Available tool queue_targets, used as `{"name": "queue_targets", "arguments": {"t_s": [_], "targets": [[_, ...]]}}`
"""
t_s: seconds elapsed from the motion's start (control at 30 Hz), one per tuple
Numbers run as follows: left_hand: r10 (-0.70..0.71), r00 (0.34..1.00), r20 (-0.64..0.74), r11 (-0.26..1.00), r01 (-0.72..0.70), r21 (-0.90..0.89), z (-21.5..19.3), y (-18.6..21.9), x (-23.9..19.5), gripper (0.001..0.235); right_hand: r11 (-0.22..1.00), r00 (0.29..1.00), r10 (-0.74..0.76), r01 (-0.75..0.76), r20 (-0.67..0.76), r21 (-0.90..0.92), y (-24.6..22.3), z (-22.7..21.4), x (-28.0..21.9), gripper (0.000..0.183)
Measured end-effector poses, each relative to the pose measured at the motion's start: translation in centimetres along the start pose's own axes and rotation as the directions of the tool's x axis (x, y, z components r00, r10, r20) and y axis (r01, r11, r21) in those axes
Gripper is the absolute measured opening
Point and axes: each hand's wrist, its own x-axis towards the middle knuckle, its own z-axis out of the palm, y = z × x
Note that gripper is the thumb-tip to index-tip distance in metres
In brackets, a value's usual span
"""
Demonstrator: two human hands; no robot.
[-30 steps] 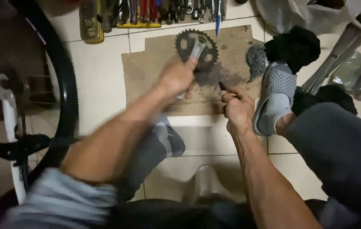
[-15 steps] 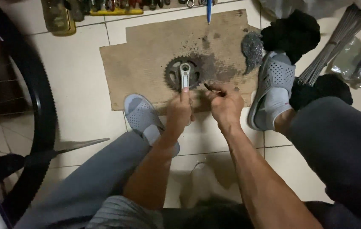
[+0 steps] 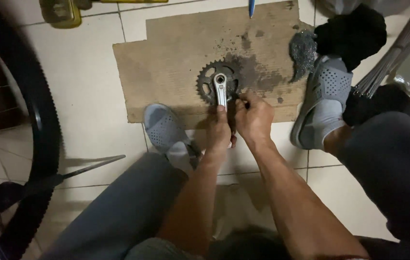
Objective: The person cleans a bicycle chainring placed on a piece of cardboard on the floor. They use a wrench to hold the chainring steady while scrubbing it with a small metal tool and a cloth to remove dirt and grime.
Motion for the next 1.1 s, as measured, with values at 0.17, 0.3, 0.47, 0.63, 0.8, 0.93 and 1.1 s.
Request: {"name": "queue_targets", "arguments": {"t_s": [0.17,0.3,0.47,0.63,0.8,0.93,1.1], "targets": [[-0.057,0.998,0.019,0.998,0.057,-0.011,0.4,-0.9,0.7,0.069,0.95,0.961,-0.269,0.254,-0.064,-0.184,2.1,1.9,0.8,0.008],[-0.027,0.999,0.023,0.999,0.028,-0.026,0.2,-1.3,1.0,0.068,0.886,0.909,-0.406,0.367,-0.093,-0.284,2.5,2.2,0.6,0.005],[-0.002,0.999,0.04,0.996,-0.002,0.092,0.5,-0.8,0.9,0.065,0.814,0.854,-0.511,0.442,-0.102,-0.378,1.1,0.8,0.3,0.007],[-0.04,0.999,-0.009,0.997,0.04,0.06,1.3,-1.2,1.3,0.066,0.762,0.81,-0.578,0.494,-0.095,-0.419,0.9,0.8,0.9,0.012],[-0.036,0.999,-0.02,0.977,0.039,0.212,0.6,-0.7,1.5,0.073,0.857,0.86,-0.501,0.477,-0.098,-0.194,4.6,2.6,1.2,0.009],[-0.026,1.0,-0.012,0.976,0.028,0.217,0.4,2.6,-2.6,0.077,0.902,0.904,-0.411,0.384,-0.117,-0.198,3.4,1.9,0.3,0.007],[-0.039,0.999,0.027,0.981,0.033,0.194,0.2,-0.6,0.8,0.079,0.872,0.881,-0.459,0.421,-0.119,-0.249,3.8,2.4,2.0,0.007]]}}
